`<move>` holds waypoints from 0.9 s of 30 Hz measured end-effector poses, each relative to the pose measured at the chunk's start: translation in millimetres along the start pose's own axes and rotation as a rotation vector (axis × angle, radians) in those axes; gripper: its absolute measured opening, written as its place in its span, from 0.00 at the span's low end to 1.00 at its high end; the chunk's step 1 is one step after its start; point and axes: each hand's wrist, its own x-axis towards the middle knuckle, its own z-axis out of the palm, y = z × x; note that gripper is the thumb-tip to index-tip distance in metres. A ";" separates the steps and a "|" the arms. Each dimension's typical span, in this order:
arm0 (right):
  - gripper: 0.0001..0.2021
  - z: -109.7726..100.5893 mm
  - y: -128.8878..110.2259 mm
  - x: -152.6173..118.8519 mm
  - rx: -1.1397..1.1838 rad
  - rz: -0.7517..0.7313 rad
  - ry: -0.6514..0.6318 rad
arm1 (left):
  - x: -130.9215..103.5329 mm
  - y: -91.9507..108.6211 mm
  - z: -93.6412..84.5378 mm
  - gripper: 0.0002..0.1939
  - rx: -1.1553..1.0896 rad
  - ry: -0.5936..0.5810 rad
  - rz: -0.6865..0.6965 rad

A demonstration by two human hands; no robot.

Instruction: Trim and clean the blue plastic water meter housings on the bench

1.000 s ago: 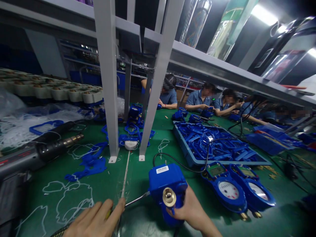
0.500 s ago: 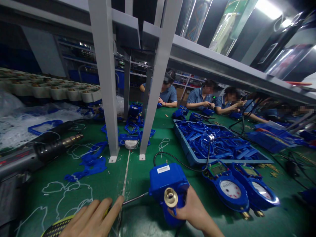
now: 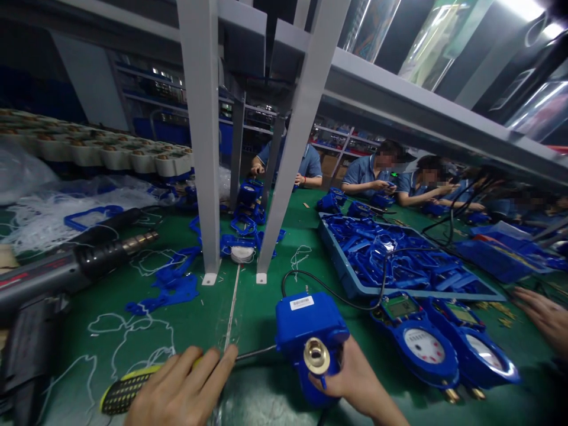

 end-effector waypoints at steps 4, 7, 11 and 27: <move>0.39 3.2 -4.5 -0.1 0.083 0.049 -0.034 | 4.4 -4.6 -1.1 0.20 0.019 0.040 0.055; 0.43 4.8 -5.8 -0.7 0.114 0.060 -0.009 | 12.8 -9.9 -10.3 0.18 0.049 0.101 0.119; 0.44 4.2 -5.8 -1.2 0.062 0.055 0.024 | 21.6 -12.4 -9.1 0.18 0.071 0.167 0.201; 0.39 -4.2 -0.4 -0.9 0.039 -0.017 0.062 | 45.4 2.7 17.0 0.12 -0.316 0.091 -0.001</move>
